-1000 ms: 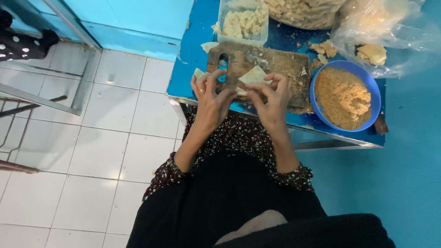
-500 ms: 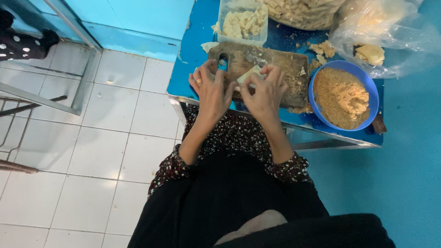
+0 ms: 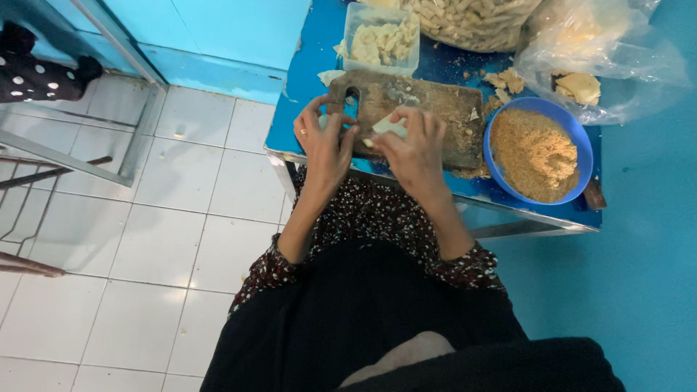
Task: The person sits at a small blue table and folds square pastry wrappers around a portion of filling taken from a blue bowl, pressing the edges closed on a wooden cutting board. Finished folded pastries are set aside on the table, and the person repeats the folding cycle with new wrappers.
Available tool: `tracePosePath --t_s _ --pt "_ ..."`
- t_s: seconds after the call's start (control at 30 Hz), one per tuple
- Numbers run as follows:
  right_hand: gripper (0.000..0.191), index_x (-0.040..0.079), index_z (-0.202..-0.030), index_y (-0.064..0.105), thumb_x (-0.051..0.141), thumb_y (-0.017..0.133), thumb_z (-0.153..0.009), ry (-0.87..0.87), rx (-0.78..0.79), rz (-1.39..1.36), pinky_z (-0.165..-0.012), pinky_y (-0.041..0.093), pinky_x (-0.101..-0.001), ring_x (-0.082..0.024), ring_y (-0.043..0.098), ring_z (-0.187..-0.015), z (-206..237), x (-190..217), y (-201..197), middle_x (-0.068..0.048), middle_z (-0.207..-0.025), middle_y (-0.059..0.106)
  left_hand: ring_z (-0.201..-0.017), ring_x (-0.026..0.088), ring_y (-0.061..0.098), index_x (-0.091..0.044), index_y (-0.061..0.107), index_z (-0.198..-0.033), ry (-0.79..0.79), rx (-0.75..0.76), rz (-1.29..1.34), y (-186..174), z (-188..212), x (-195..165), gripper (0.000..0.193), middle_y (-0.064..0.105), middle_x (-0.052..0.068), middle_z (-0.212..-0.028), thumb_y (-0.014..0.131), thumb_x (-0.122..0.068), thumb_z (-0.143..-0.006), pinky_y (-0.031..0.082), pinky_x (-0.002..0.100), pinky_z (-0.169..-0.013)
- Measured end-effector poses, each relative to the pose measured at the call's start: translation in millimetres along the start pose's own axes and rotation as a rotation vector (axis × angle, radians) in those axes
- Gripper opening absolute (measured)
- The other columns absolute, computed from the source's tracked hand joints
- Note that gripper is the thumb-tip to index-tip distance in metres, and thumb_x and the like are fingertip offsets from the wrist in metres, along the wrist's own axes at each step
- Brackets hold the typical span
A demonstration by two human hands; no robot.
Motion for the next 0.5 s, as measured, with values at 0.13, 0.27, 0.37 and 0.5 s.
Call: tracePosePath --t_s 0.13,0.27,0.37,0.5 --pt "0.015 0.013 -0.095 0.080 0.022 0.085 -0.084 0.124 0.127 -0.459 -0.089 0.048 -0.0377 -0.020 0.057 -0.100 3 -28 1 -0.006 -0.115 0.057 -0.123 0.034 0.044 -0.013 0.074 -0.117 0.066 0.154 0.204 -15 4 -19 0.026 0.048 0.014 -0.146 0.080 -0.016 -0.093 0.036 0.048 -0.108" --pt "0.013 0.004 -0.105 0.076 0.012 0.074 -0.095 0.368 0.220 -1.038 -0.089 0.054 -0.0293 -0.013 0.066 -0.101 19 -48 15 -0.005 -0.110 0.069 -0.132 0.035 0.043 -0.014 0.075 -0.117 0.174 0.278 0.400 -21 6 -48 0.025 0.048 0.012 -0.146 0.079 -0.014 -0.093 0.039 0.046 -0.111" --pt "0.014 -0.001 -0.107 0.076 0.009 0.069 -0.100 0.547 0.288 -1.264 -0.086 0.056 -0.0272 -0.011 0.069 -0.094 31 -55 31 -0.006 -0.103 0.075 -0.125 0.032 0.048 -0.015 0.075 -0.109 0.194 0.170 0.320 -26 0 -57 0.020 0.054 0.009 -0.141 0.082 -0.012 -0.090 0.040 0.044 -0.107" --pt "0.014 -0.004 -0.109 0.073 0.003 0.071 -0.097 0.579 0.285 -1.313 -0.087 0.057 -0.0262 -0.011 0.070 -0.095 36 -54 35 -0.007 -0.103 0.076 -0.124 0.034 0.048 -0.011 0.071 -0.104 0.190 0.126 0.254 -25 1 -60 0.018 0.055 0.012 -0.140 0.081 -0.009 -0.088 0.040 0.046 -0.107"
Point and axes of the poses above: each hand's wrist, its own z-axis away from the middle knuckle, its own y-axis out of the palm, x = y × z, the point moved 8 cm from there along -z, towards the middle knuckle
